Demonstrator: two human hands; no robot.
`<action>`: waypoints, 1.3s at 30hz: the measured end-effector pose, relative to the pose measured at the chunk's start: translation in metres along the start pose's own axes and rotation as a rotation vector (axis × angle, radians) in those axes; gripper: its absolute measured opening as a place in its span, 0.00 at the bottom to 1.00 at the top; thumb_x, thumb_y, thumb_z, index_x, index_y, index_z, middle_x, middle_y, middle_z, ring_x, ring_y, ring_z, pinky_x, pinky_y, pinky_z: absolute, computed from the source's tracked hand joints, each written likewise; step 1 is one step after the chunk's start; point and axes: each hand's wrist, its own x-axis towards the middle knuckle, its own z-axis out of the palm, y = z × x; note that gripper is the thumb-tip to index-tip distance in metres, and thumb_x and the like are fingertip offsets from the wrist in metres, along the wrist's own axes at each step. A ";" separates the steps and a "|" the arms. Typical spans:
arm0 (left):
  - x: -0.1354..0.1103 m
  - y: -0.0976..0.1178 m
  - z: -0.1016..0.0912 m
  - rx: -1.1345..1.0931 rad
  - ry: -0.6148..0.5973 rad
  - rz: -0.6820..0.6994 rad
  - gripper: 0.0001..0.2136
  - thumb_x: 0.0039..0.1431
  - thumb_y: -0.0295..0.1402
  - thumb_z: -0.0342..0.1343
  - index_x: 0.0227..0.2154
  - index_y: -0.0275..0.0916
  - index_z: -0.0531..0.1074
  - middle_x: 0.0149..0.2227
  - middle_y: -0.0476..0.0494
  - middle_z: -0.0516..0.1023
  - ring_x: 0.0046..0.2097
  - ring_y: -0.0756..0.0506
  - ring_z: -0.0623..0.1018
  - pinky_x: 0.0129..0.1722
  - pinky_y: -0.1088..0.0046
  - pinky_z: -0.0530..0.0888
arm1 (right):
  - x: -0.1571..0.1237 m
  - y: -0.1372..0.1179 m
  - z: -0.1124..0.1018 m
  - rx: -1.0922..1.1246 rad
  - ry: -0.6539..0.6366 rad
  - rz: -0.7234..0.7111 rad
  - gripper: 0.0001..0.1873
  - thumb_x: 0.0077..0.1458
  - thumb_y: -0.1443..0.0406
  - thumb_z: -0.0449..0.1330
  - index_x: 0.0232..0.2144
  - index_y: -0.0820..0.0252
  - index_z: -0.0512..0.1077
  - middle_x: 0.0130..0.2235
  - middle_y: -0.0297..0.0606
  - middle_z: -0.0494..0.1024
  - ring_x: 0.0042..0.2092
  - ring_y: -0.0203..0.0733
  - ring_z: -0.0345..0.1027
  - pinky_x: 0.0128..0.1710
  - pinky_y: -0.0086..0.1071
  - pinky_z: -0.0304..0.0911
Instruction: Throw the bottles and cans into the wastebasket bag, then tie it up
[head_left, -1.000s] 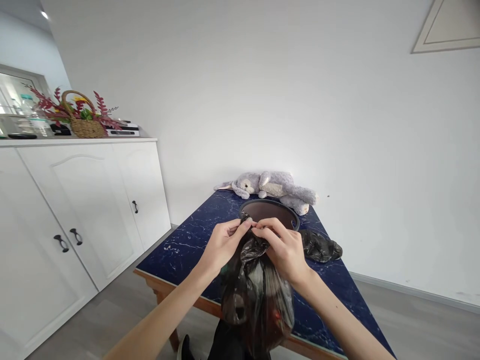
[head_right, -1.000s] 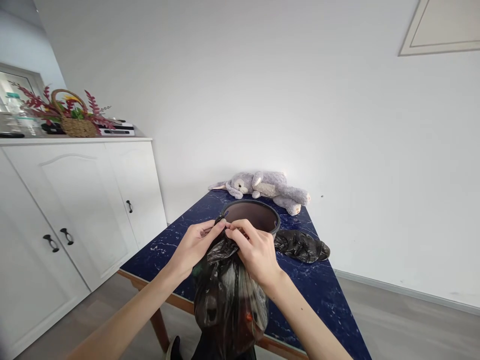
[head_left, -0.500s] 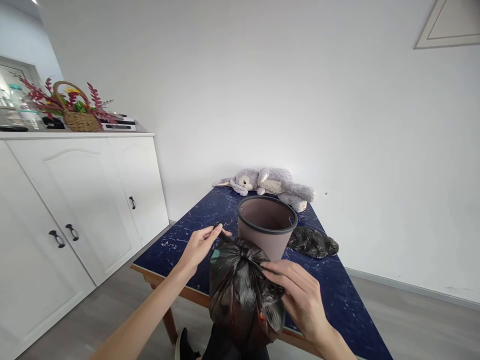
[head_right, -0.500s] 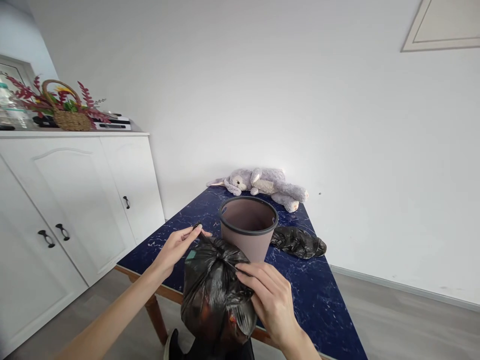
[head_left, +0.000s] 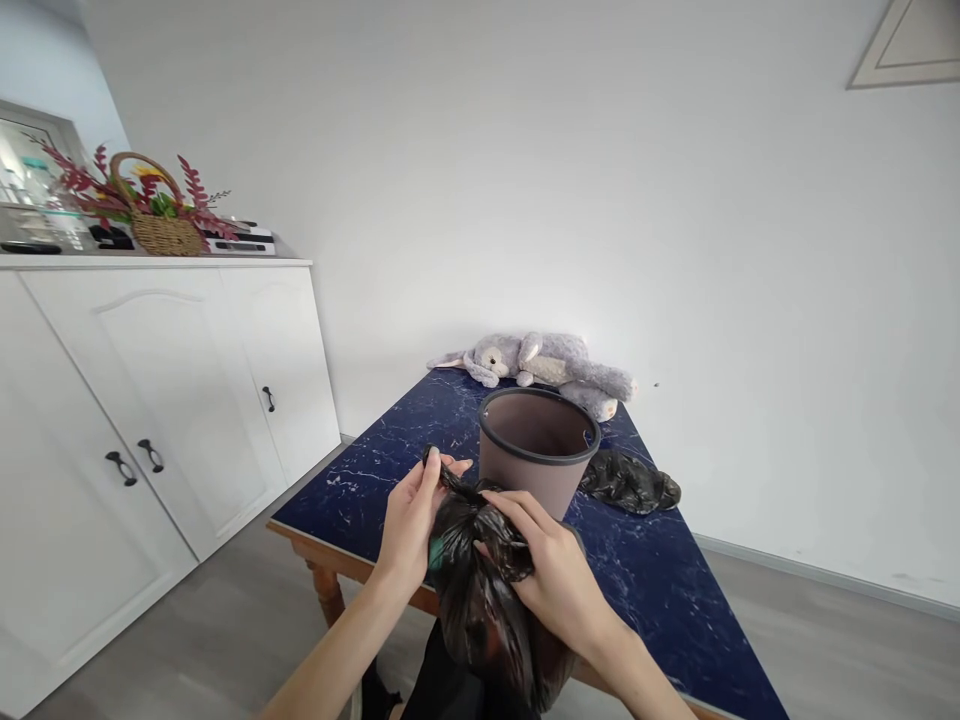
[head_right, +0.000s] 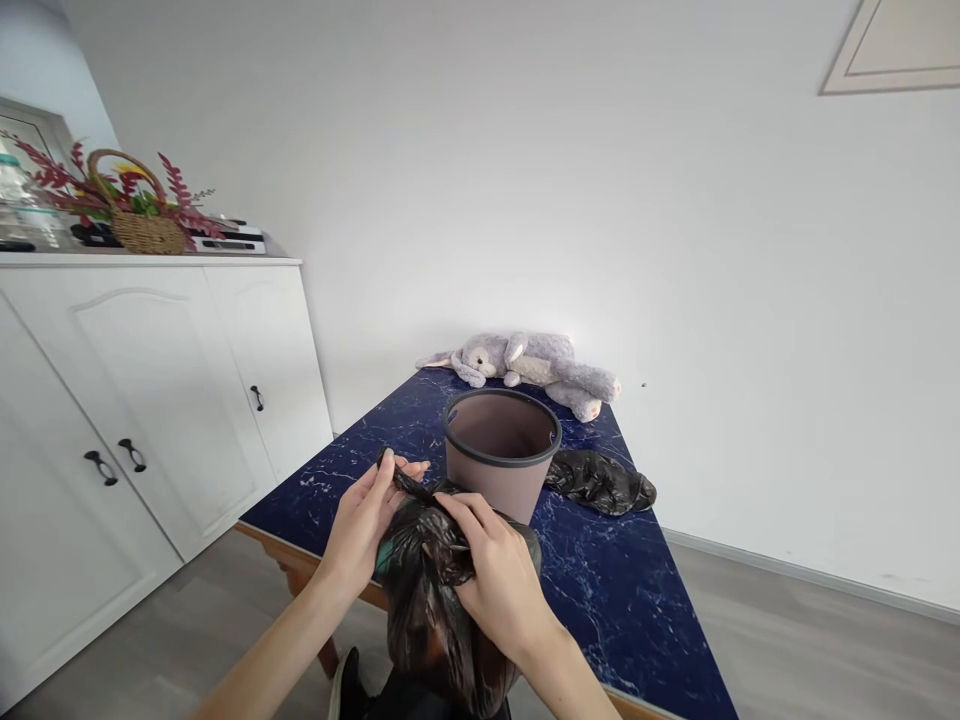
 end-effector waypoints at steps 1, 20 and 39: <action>-0.001 0.000 -0.001 0.011 -0.002 -0.004 0.23 0.57 0.55 0.68 0.40 0.38 0.79 0.48 0.36 0.86 0.59 0.33 0.80 0.58 0.58 0.77 | 0.003 -0.001 0.000 -0.043 -0.047 0.016 0.37 0.51 0.80 0.54 0.62 0.51 0.70 0.58 0.41 0.77 0.54 0.49 0.77 0.52 0.38 0.73; 0.007 -0.031 -0.120 0.333 0.189 -0.067 0.33 0.52 0.68 0.63 0.41 0.38 0.81 0.45 0.34 0.84 0.54 0.31 0.82 0.56 0.55 0.80 | -0.063 0.048 -0.152 -0.258 0.014 0.157 0.17 0.53 0.75 0.51 0.39 0.52 0.71 0.43 0.40 0.78 0.39 0.45 0.74 0.36 0.32 0.69; 0.003 -0.049 -0.140 0.617 0.136 0.131 0.30 0.65 0.65 0.50 0.33 0.41 0.77 0.38 0.41 0.80 0.45 0.38 0.78 0.49 0.64 0.75 | -0.060 0.188 -0.160 -0.582 -0.080 0.300 0.17 0.53 0.74 0.52 0.41 0.54 0.74 0.46 0.41 0.80 0.43 0.47 0.77 0.40 0.35 0.66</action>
